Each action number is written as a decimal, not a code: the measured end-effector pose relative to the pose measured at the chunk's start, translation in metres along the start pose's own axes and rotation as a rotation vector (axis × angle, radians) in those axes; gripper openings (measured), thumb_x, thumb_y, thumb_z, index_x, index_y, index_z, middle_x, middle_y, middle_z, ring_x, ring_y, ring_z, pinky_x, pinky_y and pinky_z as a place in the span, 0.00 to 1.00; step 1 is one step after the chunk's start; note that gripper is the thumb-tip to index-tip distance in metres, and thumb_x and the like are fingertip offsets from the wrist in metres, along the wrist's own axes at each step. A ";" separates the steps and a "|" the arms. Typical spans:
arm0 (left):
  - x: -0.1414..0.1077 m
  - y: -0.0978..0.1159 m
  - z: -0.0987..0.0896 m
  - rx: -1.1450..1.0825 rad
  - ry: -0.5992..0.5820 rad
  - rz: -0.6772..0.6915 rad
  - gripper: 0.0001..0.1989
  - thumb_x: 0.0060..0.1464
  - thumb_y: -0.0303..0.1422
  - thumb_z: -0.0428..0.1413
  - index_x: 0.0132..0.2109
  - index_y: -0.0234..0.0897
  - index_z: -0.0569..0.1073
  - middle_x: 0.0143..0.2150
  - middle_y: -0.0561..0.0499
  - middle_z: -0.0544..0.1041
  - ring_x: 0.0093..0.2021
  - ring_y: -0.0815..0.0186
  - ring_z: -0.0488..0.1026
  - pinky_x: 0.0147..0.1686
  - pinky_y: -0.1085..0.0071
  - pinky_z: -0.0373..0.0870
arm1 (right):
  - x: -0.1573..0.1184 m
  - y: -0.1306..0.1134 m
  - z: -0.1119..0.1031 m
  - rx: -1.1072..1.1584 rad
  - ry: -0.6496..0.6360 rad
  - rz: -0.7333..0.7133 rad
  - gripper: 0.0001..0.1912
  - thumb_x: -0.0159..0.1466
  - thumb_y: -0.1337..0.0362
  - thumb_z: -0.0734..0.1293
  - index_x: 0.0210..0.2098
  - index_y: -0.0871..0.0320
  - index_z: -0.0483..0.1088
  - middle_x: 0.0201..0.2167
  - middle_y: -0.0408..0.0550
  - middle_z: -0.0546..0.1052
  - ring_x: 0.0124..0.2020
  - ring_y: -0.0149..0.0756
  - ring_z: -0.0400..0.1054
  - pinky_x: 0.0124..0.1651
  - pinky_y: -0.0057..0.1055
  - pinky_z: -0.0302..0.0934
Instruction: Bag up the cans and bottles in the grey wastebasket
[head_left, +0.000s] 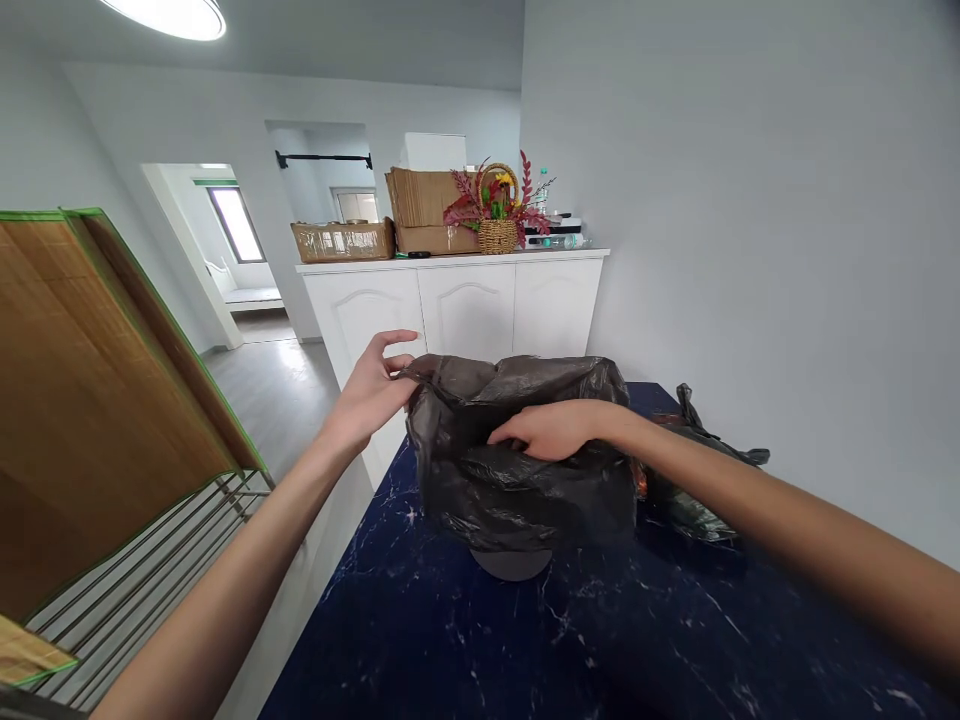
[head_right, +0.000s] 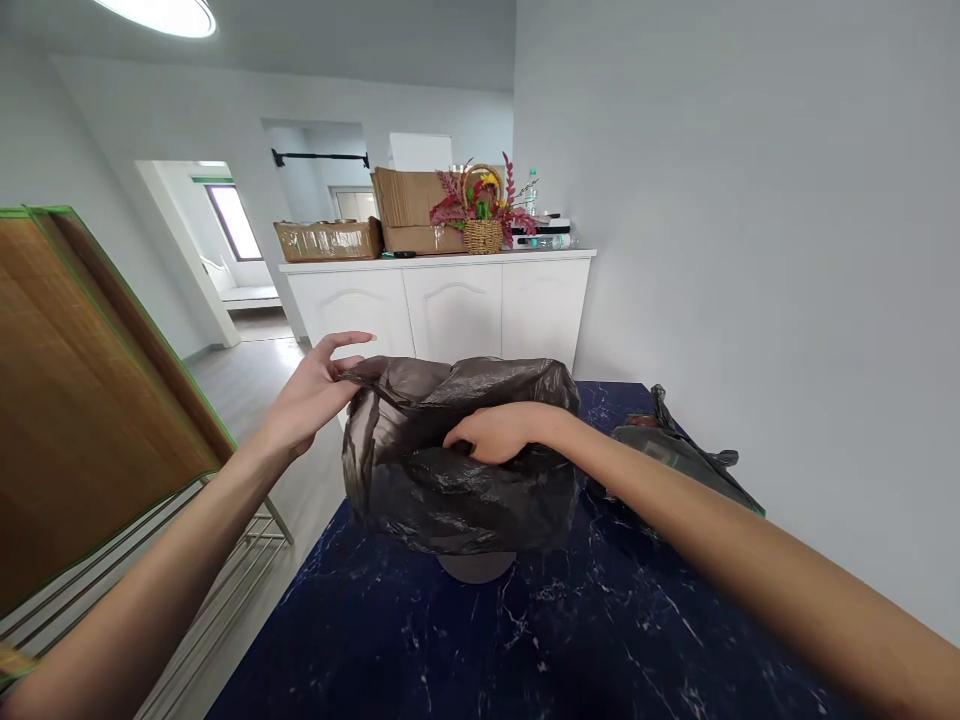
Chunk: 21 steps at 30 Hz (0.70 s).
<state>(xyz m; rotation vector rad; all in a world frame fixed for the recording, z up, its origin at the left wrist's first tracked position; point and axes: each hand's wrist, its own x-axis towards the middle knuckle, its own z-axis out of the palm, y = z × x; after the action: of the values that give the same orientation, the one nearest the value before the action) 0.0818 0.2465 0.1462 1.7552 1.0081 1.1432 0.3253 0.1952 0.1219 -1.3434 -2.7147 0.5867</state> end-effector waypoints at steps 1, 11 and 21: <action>0.005 -0.004 -0.001 0.008 0.020 -0.021 0.35 0.47 0.27 0.67 0.62 0.39 0.69 0.37 0.52 0.81 0.27 0.67 0.74 0.26 0.73 0.67 | -0.008 0.000 -0.004 0.016 0.003 -0.005 0.19 0.67 0.70 0.68 0.56 0.54 0.81 0.51 0.46 0.86 0.46 0.39 0.82 0.47 0.31 0.75; 0.055 -0.078 -0.002 0.028 0.042 -0.219 0.35 0.45 0.31 0.69 0.61 0.32 0.69 0.33 0.51 0.79 0.28 0.67 0.73 0.29 0.71 0.69 | -0.073 0.015 0.012 -0.022 0.360 0.256 0.66 0.57 0.31 0.74 0.82 0.46 0.40 0.82 0.57 0.44 0.78 0.70 0.48 0.68 0.67 0.63; 0.052 -0.156 0.022 0.145 -0.274 -0.392 0.12 0.50 0.35 0.69 0.34 0.35 0.75 0.21 0.58 0.70 0.20 0.69 0.68 0.22 0.72 0.67 | -0.066 0.056 0.032 0.408 0.339 0.447 0.49 0.70 0.29 0.55 0.81 0.44 0.39 0.79 0.55 0.51 0.73 0.63 0.61 0.61 0.61 0.73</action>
<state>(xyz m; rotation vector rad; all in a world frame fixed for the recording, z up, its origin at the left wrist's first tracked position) 0.0865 0.3473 0.0141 1.6707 1.2180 0.5809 0.4015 0.1644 0.0800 -1.7381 -1.9085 0.7993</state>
